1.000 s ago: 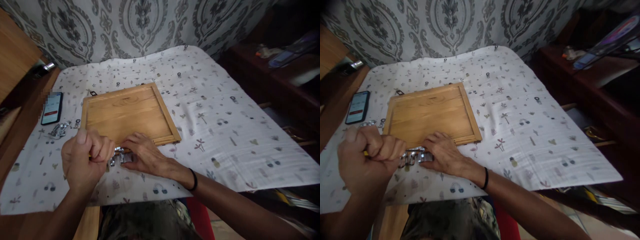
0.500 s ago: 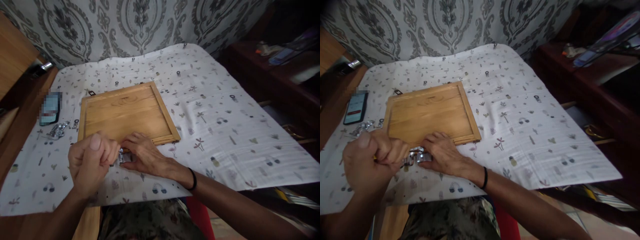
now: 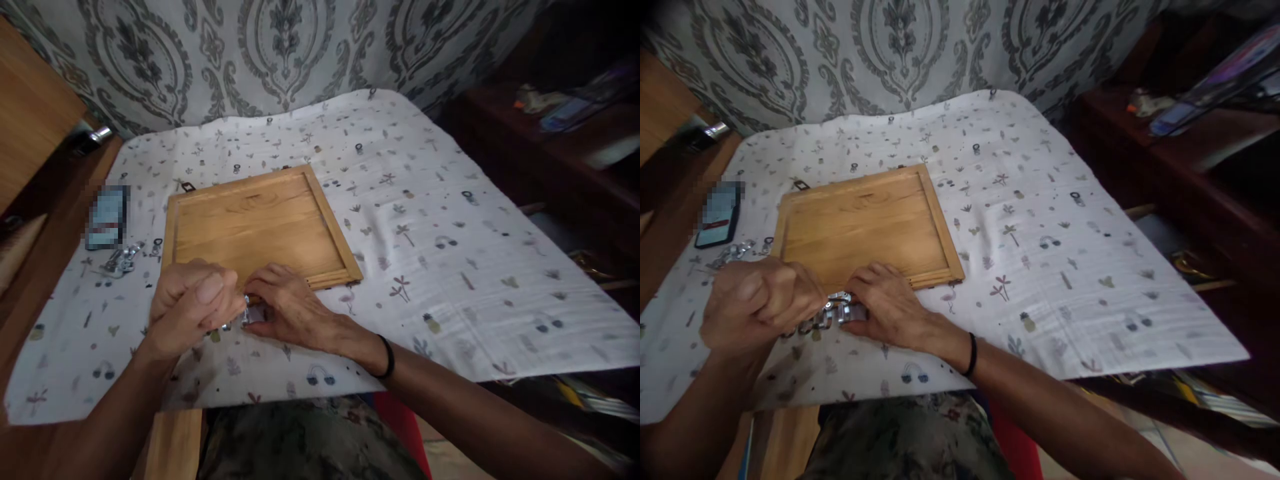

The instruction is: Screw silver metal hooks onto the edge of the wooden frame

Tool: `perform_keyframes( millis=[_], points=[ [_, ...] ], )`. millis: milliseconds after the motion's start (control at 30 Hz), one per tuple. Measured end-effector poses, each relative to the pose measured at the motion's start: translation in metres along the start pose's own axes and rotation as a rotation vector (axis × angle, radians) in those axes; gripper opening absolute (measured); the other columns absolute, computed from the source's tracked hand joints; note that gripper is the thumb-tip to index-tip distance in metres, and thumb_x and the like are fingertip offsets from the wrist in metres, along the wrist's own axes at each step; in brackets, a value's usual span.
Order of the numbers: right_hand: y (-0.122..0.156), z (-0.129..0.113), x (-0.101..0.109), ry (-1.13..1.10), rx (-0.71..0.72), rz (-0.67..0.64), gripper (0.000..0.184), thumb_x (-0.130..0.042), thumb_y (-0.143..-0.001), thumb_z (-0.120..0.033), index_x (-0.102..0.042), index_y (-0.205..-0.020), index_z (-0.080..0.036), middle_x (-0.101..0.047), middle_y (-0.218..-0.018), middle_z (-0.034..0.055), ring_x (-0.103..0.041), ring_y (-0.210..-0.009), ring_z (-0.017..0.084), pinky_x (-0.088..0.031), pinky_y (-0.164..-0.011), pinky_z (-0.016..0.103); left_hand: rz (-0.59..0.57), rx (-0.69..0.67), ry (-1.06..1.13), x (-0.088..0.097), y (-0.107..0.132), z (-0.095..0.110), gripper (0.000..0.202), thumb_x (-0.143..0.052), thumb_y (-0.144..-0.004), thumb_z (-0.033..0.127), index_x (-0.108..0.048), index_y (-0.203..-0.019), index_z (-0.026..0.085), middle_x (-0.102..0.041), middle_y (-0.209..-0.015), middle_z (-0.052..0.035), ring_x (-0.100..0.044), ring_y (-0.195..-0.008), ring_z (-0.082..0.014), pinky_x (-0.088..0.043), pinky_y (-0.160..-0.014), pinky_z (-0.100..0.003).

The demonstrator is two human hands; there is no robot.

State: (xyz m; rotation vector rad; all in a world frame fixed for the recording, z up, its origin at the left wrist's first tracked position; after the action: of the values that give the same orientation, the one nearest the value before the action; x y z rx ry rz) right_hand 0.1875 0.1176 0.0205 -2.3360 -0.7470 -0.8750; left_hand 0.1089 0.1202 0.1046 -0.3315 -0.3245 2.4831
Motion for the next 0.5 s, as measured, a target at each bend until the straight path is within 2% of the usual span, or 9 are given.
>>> perform_keyframes(
  millis=[133,233,300,500],
  points=[
    [0.0,0.0,0.0,0.021,-0.002,0.003,0.041,-0.087,-0.077,-0.036,-0.067,-0.105,-0.015,-0.068,-0.103,0.0081,-0.058,-0.098,0.025,-0.046,-0.086,0.038,-0.047,0.026,0.023,-0.001,-0.001,-0.002,0.053,-0.051,-0.101,0.039,-0.03,-0.057,0.019,-0.017,-0.045,0.0074,-0.017,-0.033,-0.0058,-0.014,-0.036,-0.026],
    [0.0,0.001,-0.001,0.033,-0.002,0.012,0.041,-0.087,-0.077,-0.038,-0.067,-0.104,-0.015,-0.068,-0.103,0.0085,-0.058,-0.098,0.025,-0.046,-0.085,0.037,-0.023,0.034,0.025,0.0,0.0,-0.005,0.055,-0.053,-0.101,0.041,-0.031,-0.055,0.019,-0.018,-0.044,0.0074,-0.017,-0.033,-0.0059,-0.014,-0.037,-0.026],
    [0.0,0.001,-0.002,0.037,0.001,0.012,0.042,-0.087,-0.076,-0.039,-0.068,-0.105,-0.016,-0.069,-0.104,0.0086,-0.058,-0.099,0.026,-0.046,-0.086,0.038,0.053,0.003,0.033,0.003,0.001,-0.001,0.057,-0.055,-0.1,0.042,-0.03,-0.054,0.019,-0.017,-0.043,0.0073,-0.016,-0.034,-0.0059,-0.015,-0.036,-0.026],
    [0.0,0.002,-0.002,0.029,0.005,0.001,0.046,-0.088,-0.076,-0.041,-0.068,-0.109,-0.016,-0.069,-0.106,0.008,-0.059,-0.101,0.025,-0.046,-0.088,0.038,0.423,-0.117,0.022,0.027,0.008,0.029,0.061,-0.062,-0.095,0.037,-0.021,-0.054,0.018,-0.007,-0.046,0.0083,-0.005,-0.033,-0.0043,-0.013,-0.033,-0.023]
  ],
)
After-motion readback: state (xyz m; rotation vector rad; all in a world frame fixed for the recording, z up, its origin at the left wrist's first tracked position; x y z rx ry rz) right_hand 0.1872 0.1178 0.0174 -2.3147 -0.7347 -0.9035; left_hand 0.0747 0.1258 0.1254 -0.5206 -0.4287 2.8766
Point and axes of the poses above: each hand's wrist, its own y-axis away from the middle knuckle, its own x-axis out of the back of the hand, z = x × y, the point moved 7 cm from there along -y, towards the middle knuckle
